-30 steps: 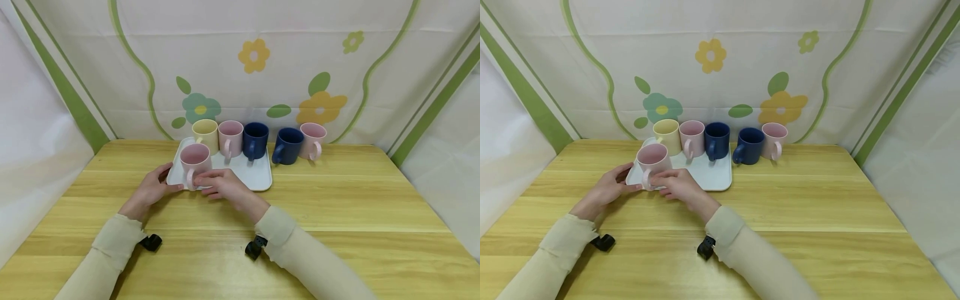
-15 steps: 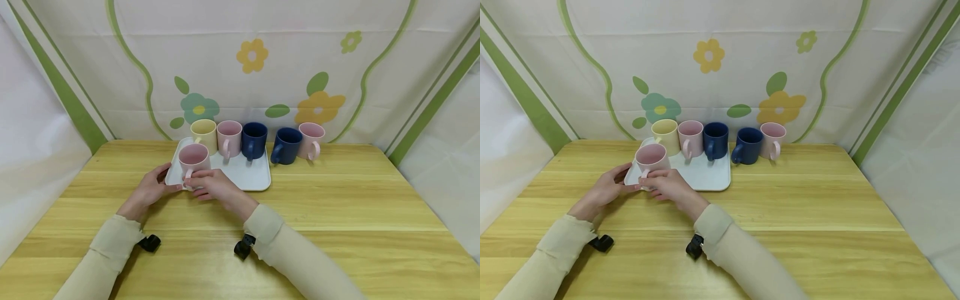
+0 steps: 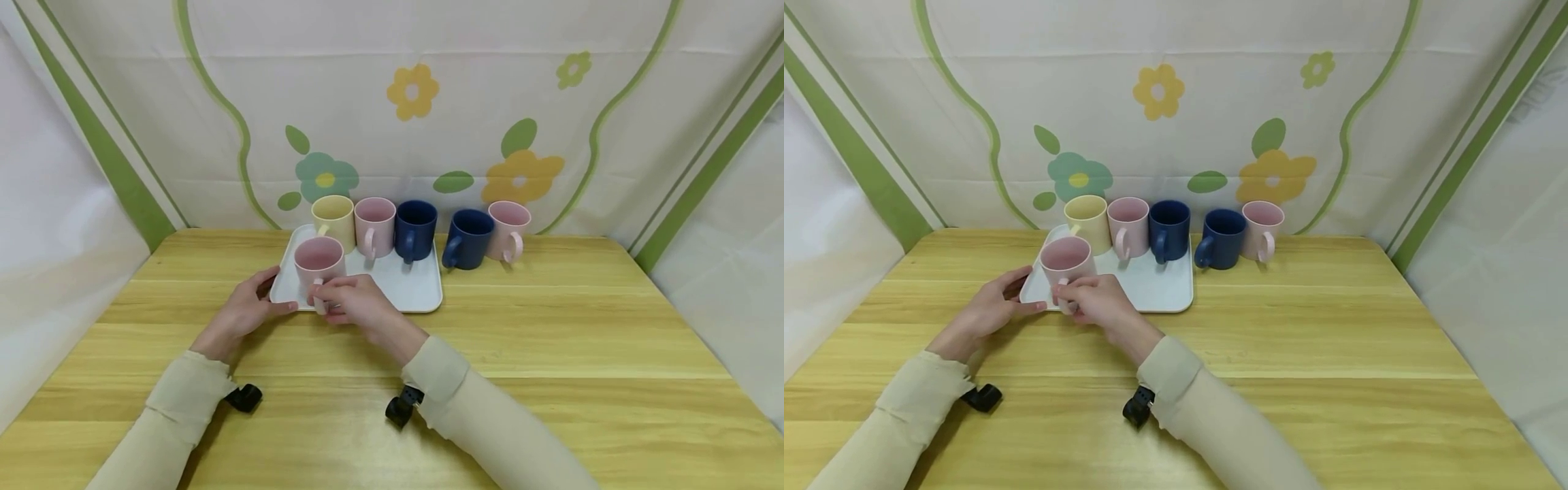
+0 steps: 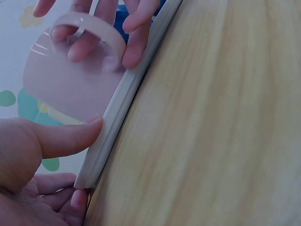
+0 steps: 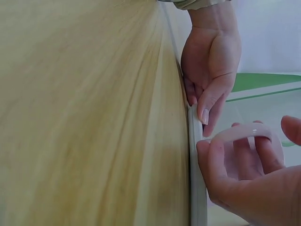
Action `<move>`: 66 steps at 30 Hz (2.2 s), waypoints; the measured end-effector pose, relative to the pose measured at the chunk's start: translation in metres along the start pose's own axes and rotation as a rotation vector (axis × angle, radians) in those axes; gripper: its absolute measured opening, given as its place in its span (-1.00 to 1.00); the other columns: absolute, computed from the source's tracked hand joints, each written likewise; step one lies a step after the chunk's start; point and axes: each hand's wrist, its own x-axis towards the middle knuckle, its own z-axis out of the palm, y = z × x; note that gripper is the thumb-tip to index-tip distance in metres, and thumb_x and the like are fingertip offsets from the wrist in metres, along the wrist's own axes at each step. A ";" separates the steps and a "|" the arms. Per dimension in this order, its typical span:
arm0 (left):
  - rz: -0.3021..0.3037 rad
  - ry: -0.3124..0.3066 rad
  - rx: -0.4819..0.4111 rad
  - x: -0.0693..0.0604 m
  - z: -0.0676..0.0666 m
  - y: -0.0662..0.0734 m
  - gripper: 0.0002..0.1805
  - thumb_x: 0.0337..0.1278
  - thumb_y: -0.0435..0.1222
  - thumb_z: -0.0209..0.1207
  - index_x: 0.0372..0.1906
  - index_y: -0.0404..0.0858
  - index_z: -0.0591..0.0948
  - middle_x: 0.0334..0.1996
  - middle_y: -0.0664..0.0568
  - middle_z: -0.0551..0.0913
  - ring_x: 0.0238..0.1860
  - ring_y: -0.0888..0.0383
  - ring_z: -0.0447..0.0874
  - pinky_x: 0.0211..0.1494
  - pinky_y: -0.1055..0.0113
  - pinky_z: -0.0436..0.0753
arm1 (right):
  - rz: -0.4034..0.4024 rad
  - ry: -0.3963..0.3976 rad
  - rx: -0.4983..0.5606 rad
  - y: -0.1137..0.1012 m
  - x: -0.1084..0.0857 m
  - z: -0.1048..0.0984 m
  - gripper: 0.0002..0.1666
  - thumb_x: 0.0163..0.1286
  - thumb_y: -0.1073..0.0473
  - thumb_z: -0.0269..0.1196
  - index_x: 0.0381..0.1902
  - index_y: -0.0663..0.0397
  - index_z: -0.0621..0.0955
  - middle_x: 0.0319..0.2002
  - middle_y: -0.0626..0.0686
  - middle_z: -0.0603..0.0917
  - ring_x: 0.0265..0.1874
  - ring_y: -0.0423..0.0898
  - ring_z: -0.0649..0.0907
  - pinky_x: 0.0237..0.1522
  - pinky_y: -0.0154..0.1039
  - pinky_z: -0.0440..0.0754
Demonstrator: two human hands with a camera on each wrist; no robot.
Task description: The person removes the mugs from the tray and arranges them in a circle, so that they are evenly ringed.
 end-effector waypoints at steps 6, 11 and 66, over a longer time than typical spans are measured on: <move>0.002 0.004 0.001 0.001 0.000 -0.001 0.13 0.33 -0.24 0.42 0.74 -0.33 -0.09 0.71 -0.32 0.06 0.67 -0.33 0.09 0.68 -0.24 0.22 | -0.008 0.064 0.052 -0.002 -0.002 -0.006 -0.63 0.59 0.04 0.28 0.11 0.18 0.78 -0.01 0.06 0.83 0.04 -0.02 0.75 0.22 -0.08 0.76; 0.008 0.004 -0.003 0.000 0.001 -0.001 0.13 0.34 -0.23 0.41 0.74 -0.33 -0.09 0.71 -0.32 0.05 0.68 -0.33 0.09 0.67 -0.24 0.22 | -0.024 0.102 0.068 -0.002 -0.002 -0.011 -0.65 0.58 0.08 0.30 0.14 0.17 0.77 -0.07 0.13 0.86 -0.07 -0.09 0.77 0.10 -0.17 0.79; -0.005 -0.009 0.012 -0.001 0.000 -0.002 0.16 0.32 -0.21 0.43 0.74 -0.32 -0.11 0.70 -0.36 0.04 0.69 -0.35 0.02 0.69 -0.26 0.15 | -0.185 0.166 -0.036 0.000 -0.114 -0.131 -0.57 0.65 0.15 0.21 0.10 0.51 0.68 -0.23 0.01 0.80 -0.15 -0.13 0.80 0.08 -0.23 0.81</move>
